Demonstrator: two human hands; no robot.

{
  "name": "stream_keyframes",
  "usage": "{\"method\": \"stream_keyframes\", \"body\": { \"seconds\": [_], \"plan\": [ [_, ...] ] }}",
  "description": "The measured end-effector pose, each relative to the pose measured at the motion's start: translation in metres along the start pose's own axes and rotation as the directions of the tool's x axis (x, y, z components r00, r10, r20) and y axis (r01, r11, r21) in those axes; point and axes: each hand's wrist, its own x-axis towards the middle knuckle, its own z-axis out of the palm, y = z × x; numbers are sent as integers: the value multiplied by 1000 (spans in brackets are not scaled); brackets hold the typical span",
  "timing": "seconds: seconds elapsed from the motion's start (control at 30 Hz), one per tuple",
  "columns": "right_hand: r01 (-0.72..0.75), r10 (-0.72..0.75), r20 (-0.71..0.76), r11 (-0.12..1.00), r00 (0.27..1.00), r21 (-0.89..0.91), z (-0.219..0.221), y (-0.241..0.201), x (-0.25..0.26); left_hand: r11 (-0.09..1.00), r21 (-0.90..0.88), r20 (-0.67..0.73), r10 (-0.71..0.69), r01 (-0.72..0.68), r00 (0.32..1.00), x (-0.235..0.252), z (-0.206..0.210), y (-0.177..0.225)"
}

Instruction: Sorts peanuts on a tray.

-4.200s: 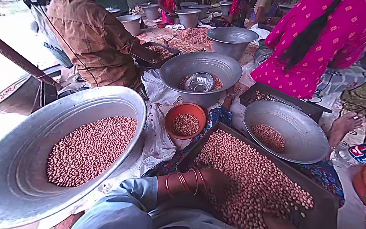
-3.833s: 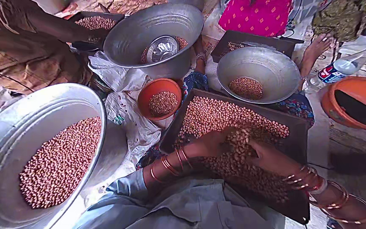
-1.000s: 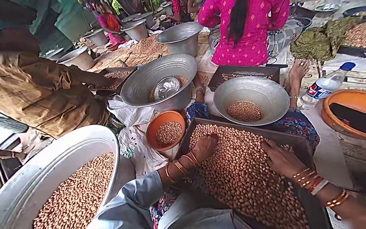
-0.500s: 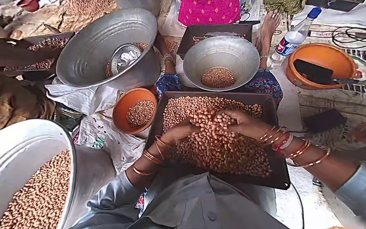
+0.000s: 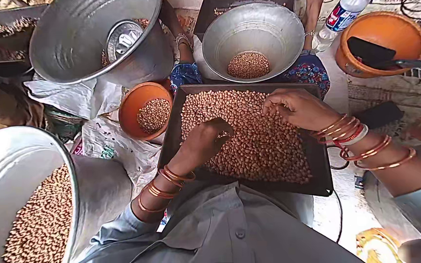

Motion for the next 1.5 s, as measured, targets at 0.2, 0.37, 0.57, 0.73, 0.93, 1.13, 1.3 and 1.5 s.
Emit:
{"method": "stream_keyframes", "body": {
  "seconds": [0.2, 0.37, 0.57, 0.73, 0.93, 1.13, 1.3, 1.5],
  "plan": [
    [-87, 99, 67, 982, 993, -166, -2, 6, 2, 996, 86, -44, -2, 6, 999, 13, 19, 3],
    [-15, 49, 150, 975, 988, -220, 20, -4, 1, 991, 126, -18, -37, 39, 999, 23, 30, 8],
    [133, -116, 79, 954, 990, -269, 56, -7, -1, 977, 209, -25, -34, 38, 999, 31, 40, 6],
    [159, -134, 104, 941, 986, -298, 63, -9, -1, 977, 210, -22, -33, 36, 999, 32, 44, 2],
    [161, -136, 108, 947, 985, -279, 66, -6, -3, 916, -374, 43, -142, 147, 989, 23, 23, -6],
    [-28, 66, 195, 981, 979, -190, 49, -12, 6, 974, -218, 188, 106, -64, 976, 13, 43, 26],
    [-147, 197, -204, 961, 959, 235, 8, 14, 12, 991, -49, 174, 133, -126, 976, 6, 63, 42],
    [-277, 276, -97, 961, 956, 2, 8, 19, 12, 997, -6, 262, 75, -76, 962, 5, 67, 50]
  ]
}}
